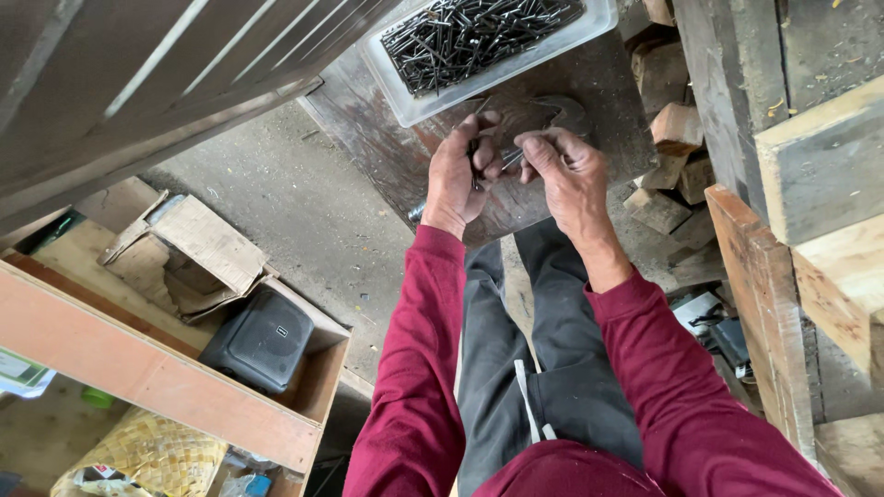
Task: The person assembles a wooden pallet by placing planks onto a frame and securing them with nails. They pick up planks, position them on the frame, select nails from a container, and use a hammer to drive the nails into the wood.
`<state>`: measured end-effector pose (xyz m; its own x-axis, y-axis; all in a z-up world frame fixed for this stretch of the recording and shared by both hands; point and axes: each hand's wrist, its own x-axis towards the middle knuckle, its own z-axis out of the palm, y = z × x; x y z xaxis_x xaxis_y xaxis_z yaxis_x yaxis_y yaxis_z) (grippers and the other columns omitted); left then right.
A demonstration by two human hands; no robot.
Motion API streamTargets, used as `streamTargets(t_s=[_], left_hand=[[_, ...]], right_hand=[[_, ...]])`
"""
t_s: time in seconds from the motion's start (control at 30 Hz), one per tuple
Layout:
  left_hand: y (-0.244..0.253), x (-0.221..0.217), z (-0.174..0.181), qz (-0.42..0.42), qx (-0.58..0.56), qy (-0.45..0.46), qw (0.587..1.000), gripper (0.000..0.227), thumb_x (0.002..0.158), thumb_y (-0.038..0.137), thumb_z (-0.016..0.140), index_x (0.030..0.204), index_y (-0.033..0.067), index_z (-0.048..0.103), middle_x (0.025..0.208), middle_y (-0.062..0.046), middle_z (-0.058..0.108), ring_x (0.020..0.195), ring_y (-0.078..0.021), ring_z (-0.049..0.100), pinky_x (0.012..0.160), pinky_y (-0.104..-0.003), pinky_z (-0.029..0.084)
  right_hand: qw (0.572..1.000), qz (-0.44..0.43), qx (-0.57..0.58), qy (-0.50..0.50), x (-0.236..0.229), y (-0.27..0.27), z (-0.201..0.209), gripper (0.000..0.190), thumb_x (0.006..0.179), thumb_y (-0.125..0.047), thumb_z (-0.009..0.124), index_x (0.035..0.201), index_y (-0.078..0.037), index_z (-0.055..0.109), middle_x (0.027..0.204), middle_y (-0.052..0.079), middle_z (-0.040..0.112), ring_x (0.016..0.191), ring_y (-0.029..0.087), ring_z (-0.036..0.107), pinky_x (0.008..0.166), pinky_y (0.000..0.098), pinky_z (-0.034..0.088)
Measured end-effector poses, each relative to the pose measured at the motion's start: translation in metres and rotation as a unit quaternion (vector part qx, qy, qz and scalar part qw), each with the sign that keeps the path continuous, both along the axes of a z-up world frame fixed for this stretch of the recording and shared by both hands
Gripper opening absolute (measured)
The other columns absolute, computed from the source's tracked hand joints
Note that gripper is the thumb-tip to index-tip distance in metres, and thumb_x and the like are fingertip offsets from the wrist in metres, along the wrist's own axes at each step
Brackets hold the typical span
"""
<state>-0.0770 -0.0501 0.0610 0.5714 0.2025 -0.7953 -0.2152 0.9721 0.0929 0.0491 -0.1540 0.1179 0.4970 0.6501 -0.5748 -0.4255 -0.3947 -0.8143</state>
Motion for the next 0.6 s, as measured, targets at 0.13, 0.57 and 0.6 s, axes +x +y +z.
streamTargets(t_s=[0.13,0.57,0.6], left_hand=[[-0.006,-0.001,-0.019,-0.041,0.002,-0.013,0.999,0.027,0.107,0.033,0.066,0.098,0.0072,0.064,0.075,0.001,0.058,0.058,-0.0119,0.048,0.06,-0.033,0.049],[-0.022,-0.042,-0.042,-0.208,0.102,-0.076,0.97,0.022,0.094,0.028,0.079,0.1,0.008,0.072,0.085,0.001,0.068,0.072,-0.0077,0.056,0.068,-0.025,0.046],[-0.024,-0.045,-0.045,-0.205,0.103,-0.072,0.971,0.021,0.095,0.027,0.079,0.099,0.0076,0.072,0.084,0.0,0.068,0.072,-0.0079,0.056,0.067,-0.026,0.046]], right_hand=[[0.998,0.042,-0.04,-0.037,0.006,0.005,-0.006,0.022,0.101,-0.026,0.072,0.109,-0.006,0.077,0.092,0.001,0.075,0.071,0.006,0.062,0.06,0.023,0.052],[0.993,-0.045,-0.114,0.006,-0.036,-0.024,-0.041,0.029,0.101,-0.027,0.074,0.121,-0.006,0.077,0.095,0.0,0.075,0.076,0.005,0.063,0.065,0.0223,0.052],[0.993,-0.068,-0.093,0.001,-0.045,-0.029,-0.045,0.033,0.102,-0.027,0.073,0.126,-0.005,0.074,0.094,0.0,0.073,0.075,0.006,0.062,0.065,0.0232,0.054]])
